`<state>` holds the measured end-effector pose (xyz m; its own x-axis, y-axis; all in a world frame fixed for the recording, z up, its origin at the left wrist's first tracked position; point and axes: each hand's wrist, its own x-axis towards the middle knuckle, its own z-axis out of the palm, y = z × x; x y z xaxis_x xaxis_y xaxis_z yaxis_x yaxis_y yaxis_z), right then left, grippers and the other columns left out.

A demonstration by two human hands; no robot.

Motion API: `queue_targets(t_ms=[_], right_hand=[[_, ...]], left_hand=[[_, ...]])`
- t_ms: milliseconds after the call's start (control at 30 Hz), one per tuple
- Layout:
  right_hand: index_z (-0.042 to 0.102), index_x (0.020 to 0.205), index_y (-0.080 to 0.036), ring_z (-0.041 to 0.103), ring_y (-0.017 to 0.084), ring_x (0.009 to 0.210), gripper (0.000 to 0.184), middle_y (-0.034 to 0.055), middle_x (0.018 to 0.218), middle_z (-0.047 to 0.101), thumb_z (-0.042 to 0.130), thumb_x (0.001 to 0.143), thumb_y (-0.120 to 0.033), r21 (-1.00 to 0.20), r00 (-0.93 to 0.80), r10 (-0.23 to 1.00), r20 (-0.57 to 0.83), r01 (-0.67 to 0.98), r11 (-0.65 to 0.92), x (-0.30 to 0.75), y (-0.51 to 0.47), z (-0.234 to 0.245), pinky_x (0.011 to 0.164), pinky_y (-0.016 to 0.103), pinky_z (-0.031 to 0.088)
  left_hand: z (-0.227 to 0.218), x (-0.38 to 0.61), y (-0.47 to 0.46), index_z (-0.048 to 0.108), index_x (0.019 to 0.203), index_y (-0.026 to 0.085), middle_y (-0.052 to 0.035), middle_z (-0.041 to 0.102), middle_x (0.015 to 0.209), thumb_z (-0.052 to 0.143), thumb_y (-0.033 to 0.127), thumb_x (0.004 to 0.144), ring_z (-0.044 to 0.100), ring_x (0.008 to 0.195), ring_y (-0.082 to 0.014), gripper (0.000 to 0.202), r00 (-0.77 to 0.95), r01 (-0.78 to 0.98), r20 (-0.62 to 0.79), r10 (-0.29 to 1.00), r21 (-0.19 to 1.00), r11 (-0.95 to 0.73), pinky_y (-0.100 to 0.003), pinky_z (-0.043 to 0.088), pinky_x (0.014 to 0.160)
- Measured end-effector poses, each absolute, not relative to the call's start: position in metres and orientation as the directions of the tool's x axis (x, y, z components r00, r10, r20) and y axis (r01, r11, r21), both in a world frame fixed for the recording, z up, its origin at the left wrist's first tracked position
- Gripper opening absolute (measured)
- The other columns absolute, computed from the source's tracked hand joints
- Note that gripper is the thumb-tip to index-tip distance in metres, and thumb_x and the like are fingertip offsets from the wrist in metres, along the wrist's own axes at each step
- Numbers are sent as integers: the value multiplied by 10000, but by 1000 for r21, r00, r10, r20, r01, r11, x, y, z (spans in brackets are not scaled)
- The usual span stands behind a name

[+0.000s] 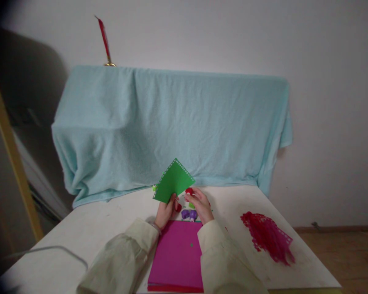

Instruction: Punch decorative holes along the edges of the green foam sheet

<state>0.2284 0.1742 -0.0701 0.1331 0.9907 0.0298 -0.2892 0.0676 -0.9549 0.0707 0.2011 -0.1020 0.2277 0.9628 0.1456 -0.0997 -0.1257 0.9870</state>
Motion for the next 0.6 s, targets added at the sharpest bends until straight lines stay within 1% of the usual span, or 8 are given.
queue_targets(t_ms=[100, 200, 333, 433, 600], right_hand=[[665, 1075, -204, 625, 176, 912, 381, 69, 1078, 661, 797, 735, -315, -954, 133, 991, 25, -294, 63, 228, 173, -70, 839, 311, 501], [667, 1065, -204, 629, 173, 896, 387, 65, 1066, 666, 804, 722, -321, -953, 141, 990, 17, -296, 58, 227, 173, -68, 827, 303, 503], [677, 1051, -201, 633, 169, 854, 399, 60, 1026, 670, 814, 700, -333, -955, 153, 988, 21, -288, 65, 226, 173, -66, 805, 299, 503], [680, 1050, -202, 635, 165, 840, 398, 58, 1010, 673, 813, 700, -334, -956, 155, 988, 25, -284, 69, 225, 173, -65, 798, 298, 503], [678, 1050, -204, 644, 174, 855, 423, 61, 1025, 681, 824, 679, -344, -958, 166, 986, 1, -283, 49, 226, 173, -66, 808, 305, 506]], left_hand=[[-104, 71, 201, 561, 725, 144, 20, 480, 468, 397, 568, 952, 357, 338, -77, 508, 211, -105, 149, 966, 986, -129, -220, 262, 370], [-104, 70, 201, 562, 742, 148, 19, 489, 473, 397, 573, 949, 365, 343, -80, 501, 205, -102, 141, 968, 987, -123, -220, 269, 374], [-104, 70, 202, 550, 717, 155, 10, 500, 478, 395, 592, 937, 375, 352, -83, 514, 216, -74, 117, 969, 992, -104, -221, 284, 383], [-104, 70, 202, 554, 765, 160, 14, 511, 496, 390, 595, 937, 369, 353, -87, 496, 225, -74, 115, 968, 992, -100, -226, 281, 381], [-103, 70, 201, 534, 690, 168, 3, 496, 476, 365, 608, 941, 369, 357, -91, 534, 213, -45, 117, 970, 993, -110, -244, 282, 395]])
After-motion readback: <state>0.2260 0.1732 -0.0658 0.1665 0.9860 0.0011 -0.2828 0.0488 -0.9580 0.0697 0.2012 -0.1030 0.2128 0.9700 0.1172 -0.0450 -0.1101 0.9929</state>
